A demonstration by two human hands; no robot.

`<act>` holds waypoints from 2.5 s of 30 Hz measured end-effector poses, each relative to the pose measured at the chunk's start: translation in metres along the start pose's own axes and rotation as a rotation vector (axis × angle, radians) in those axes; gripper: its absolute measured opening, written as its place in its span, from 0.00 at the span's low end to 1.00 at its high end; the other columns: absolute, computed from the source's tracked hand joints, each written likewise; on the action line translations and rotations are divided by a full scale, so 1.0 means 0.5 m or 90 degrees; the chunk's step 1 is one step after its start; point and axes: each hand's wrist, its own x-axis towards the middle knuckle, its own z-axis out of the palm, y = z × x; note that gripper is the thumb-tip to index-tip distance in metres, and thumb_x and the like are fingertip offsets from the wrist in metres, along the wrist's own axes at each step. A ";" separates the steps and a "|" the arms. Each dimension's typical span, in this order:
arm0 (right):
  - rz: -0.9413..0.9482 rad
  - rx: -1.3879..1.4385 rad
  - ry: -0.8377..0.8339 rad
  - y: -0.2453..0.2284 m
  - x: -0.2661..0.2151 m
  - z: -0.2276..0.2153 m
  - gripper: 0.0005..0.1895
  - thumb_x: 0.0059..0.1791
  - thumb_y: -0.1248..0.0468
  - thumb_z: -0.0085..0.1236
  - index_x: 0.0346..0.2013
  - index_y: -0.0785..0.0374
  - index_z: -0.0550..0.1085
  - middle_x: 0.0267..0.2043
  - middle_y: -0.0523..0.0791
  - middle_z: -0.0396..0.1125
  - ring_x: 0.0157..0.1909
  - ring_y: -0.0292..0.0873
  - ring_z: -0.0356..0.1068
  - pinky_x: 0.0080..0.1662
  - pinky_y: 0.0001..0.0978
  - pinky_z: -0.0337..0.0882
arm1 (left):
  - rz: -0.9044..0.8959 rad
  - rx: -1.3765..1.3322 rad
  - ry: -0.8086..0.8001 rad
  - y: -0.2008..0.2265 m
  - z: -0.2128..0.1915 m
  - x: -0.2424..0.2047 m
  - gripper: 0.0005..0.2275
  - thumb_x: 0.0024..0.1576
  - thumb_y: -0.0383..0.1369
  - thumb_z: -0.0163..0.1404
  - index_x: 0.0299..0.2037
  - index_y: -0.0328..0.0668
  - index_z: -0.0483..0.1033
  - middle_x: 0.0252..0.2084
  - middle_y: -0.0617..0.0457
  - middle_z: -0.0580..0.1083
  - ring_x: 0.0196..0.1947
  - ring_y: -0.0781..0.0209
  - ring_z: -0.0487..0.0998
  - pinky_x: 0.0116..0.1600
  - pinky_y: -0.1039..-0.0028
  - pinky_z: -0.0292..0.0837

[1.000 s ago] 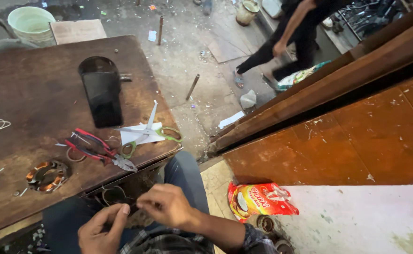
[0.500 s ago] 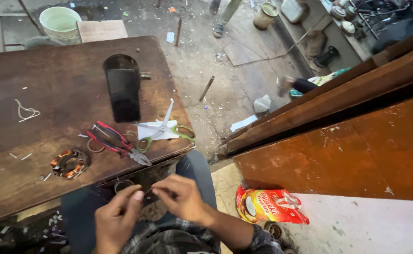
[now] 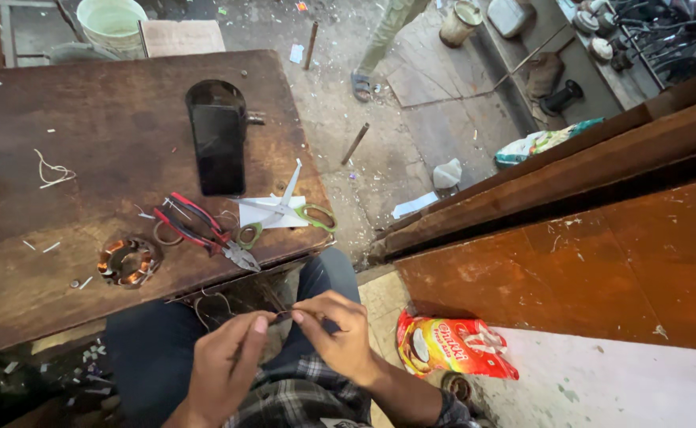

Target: The person is working on a small electronic component, likely a motor or coil, using pliers and their hands. They are manipulating wires and small parts on a cluttered workbench.

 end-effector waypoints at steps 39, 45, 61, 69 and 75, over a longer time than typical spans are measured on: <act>0.021 -0.027 -0.051 0.034 0.037 0.006 0.04 0.51 0.74 0.64 0.40 0.69 0.80 0.36 0.46 0.74 0.36 0.35 0.70 0.42 0.25 0.68 | -0.112 -0.371 -0.057 -0.063 -0.016 -0.005 0.06 0.67 0.30 0.50 0.47 0.34 0.77 0.34 0.61 0.75 0.30 0.78 0.71 0.34 0.84 0.67; 0.027 0.004 0.001 0.030 0.030 0.005 0.04 0.51 0.75 0.63 0.40 0.69 0.79 0.37 0.46 0.74 0.38 0.36 0.70 0.43 0.26 0.68 | -0.173 -0.355 -0.005 -0.062 -0.012 -0.002 0.06 0.66 0.30 0.50 0.44 0.35 0.76 0.28 0.61 0.75 0.24 0.79 0.69 0.28 0.84 0.63; 0.019 -0.058 -0.077 0.006 0.050 0.004 0.07 0.49 0.74 0.64 0.42 0.67 0.80 0.38 0.48 0.75 0.38 0.40 0.74 0.42 0.26 0.70 | -0.139 -0.395 -0.043 -0.051 -0.013 -0.005 0.08 0.63 0.30 0.53 0.49 0.35 0.74 0.35 0.62 0.77 0.32 0.79 0.74 0.33 0.84 0.68; -0.006 -0.013 -0.071 0.011 0.038 0.001 0.11 0.46 0.76 0.66 0.43 0.69 0.79 0.39 0.49 0.75 0.41 0.40 0.76 0.46 0.29 0.73 | -0.043 -0.226 -0.003 -0.038 -0.006 0.000 0.04 0.62 0.27 0.57 0.42 0.33 0.81 0.31 0.62 0.73 0.27 0.79 0.67 0.30 0.84 0.61; -0.030 -0.062 -0.038 0.009 0.033 0.005 0.09 0.48 0.77 0.66 0.42 0.69 0.79 0.40 0.50 0.76 0.41 0.42 0.76 0.47 0.29 0.73 | -0.059 -0.272 0.008 -0.036 -0.004 0.002 0.04 0.63 0.28 0.57 0.41 0.34 0.81 0.31 0.62 0.73 0.27 0.80 0.68 0.31 0.84 0.62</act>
